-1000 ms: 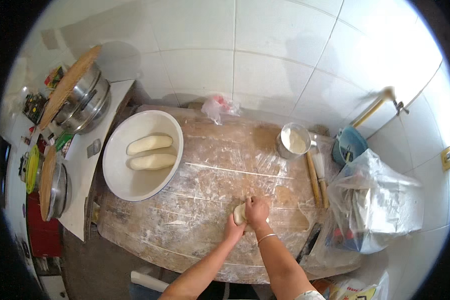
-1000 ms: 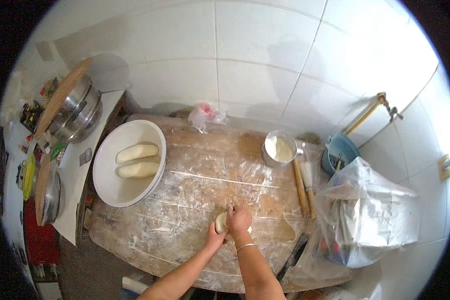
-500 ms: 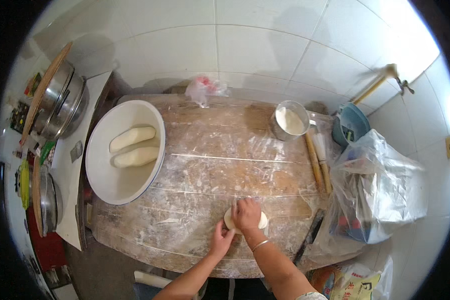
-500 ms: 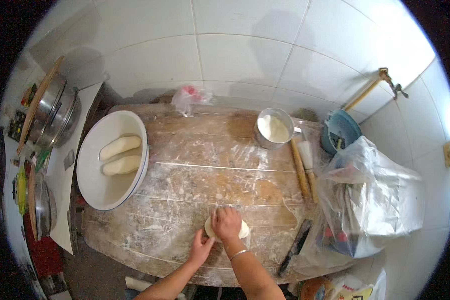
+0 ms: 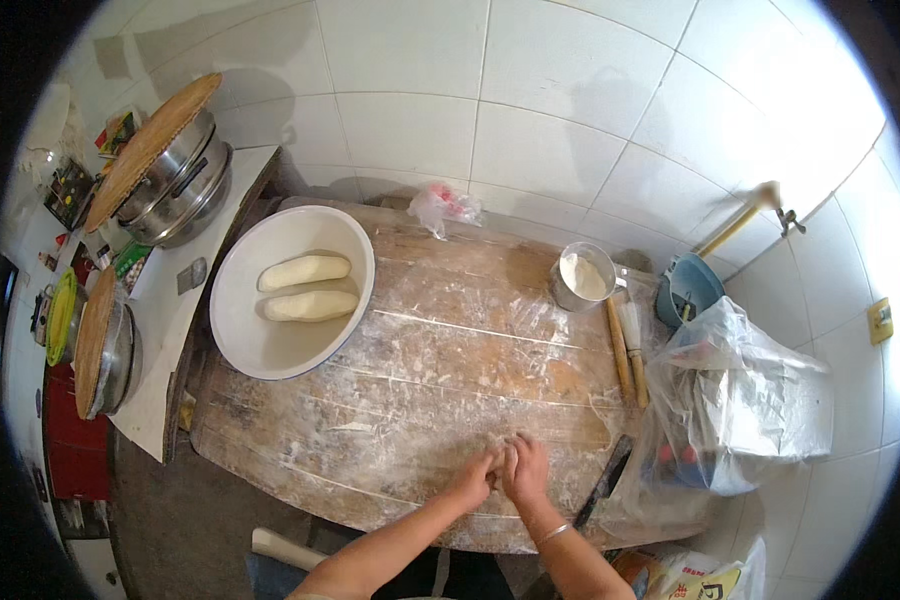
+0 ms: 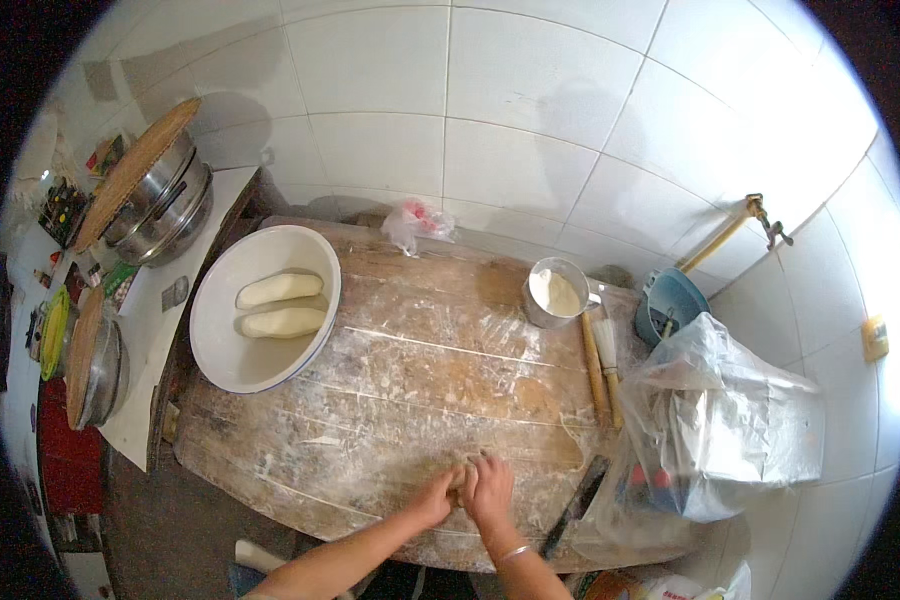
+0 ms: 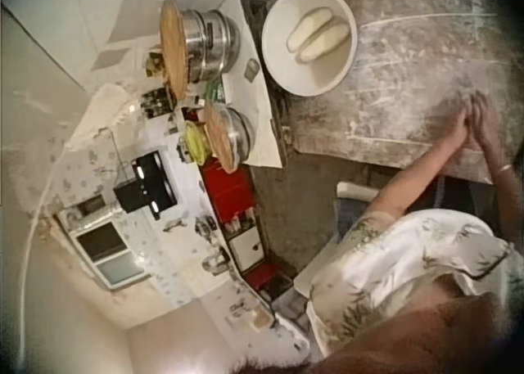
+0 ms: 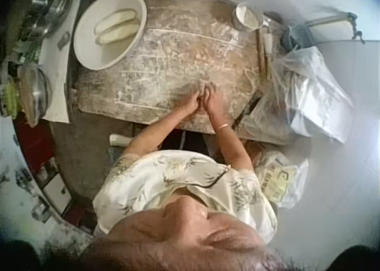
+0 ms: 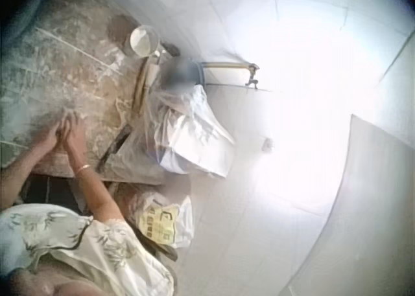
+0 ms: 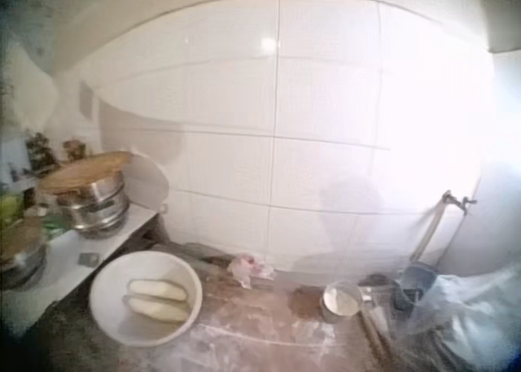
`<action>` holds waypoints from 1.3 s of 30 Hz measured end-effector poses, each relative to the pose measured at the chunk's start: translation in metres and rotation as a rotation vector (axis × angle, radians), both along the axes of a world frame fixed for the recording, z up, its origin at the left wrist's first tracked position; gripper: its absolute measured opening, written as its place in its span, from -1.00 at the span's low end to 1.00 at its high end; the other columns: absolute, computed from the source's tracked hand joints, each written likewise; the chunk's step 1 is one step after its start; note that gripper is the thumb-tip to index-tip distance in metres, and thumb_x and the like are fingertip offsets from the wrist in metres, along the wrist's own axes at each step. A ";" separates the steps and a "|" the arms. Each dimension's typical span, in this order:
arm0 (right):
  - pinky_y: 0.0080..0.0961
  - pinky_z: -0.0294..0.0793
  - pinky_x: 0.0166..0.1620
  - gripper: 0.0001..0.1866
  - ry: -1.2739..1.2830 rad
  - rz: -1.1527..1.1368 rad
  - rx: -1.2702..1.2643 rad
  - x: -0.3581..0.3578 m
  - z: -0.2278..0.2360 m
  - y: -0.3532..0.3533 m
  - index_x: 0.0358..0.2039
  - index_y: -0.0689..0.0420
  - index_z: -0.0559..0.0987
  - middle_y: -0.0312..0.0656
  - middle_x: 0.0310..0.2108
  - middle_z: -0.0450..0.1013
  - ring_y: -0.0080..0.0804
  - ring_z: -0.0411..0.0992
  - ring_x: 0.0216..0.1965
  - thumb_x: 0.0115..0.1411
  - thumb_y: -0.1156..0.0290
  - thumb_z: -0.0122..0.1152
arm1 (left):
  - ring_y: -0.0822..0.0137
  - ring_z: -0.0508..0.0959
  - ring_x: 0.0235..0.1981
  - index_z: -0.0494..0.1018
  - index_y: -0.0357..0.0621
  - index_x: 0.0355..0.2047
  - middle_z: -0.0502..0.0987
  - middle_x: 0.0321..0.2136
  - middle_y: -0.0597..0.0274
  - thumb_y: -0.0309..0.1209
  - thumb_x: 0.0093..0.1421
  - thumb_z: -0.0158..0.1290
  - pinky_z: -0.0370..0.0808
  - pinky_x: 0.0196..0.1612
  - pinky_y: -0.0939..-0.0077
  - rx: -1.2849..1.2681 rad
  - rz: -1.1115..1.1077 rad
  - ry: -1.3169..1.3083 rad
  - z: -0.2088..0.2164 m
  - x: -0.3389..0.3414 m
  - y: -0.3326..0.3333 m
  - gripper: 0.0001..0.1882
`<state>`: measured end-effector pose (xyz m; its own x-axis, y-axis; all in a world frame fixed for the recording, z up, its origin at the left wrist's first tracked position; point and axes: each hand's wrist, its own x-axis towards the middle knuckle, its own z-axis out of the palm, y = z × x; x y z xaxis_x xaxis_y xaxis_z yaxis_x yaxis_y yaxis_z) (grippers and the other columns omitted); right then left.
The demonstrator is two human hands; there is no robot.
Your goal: The person kneads a piece of dough by hand on a floured wooden surface, then rolls it into a long cylinder and cuts it into small pieces using a knife.
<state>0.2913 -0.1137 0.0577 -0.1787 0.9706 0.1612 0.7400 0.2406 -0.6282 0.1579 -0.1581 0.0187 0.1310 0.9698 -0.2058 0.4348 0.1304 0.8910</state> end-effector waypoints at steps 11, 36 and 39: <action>-0.23 0.43 -0.18 -0.65 -0.144 -0.104 -0.307 -0.053 -0.033 0.068 -0.35 0.16 0.60 0.00 -0.28 0.51 0.03 0.46 -0.23 0.21 0.12 0.04 | 0.24 0.55 -0.23 -0.01 -0.18 0.31 0.47 -0.16 0.02 -0.30 0.31 -0.03 0.49 -0.24 0.33 -0.385 0.517 -0.228 -0.002 -0.010 0.023 -0.36; -0.10 0.39 -0.08 -0.35 0.333 -0.332 -0.520 0.002 -0.099 0.155 -0.22 0.29 0.60 0.17 -0.23 0.52 0.16 0.44 -0.18 0.29 -0.13 -0.15 | 0.38 0.55 -0.53 0.03 0.12 0.32 0.49 -0.22 0.09 -0.46 0.30 -0.03 0.52 -0.47 0.48 -0.505 0.416 -0.522 0.015 0.006 0.097 -0.38; -0.07 0.37 -0.15 -0.40 0.281 -0.326 -0.482 -0.006 -0.006 0.107 -0.37 0.32 0.56 0.17 -0.32 0.50 0.23 0.41 -0.25 0.30 -0.05 -0.13 | 0.37 0.52 -0.43 0.24 -0.04 0.24 0.52 -0.36 0.16 -0.49 0.27 -0.01 0.49 -0.36 0.38 -0.284 0.057 -0.233 -0.018 -0.013 0.066 -0.49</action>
<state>0.2851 -0.0064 0.0513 0.1232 0.9432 -0.3087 0.5189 -0.3264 -0.7901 0.1448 -0.0922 0.0011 0.1537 0.8855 -0.4385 0.2097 0.4044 0.8902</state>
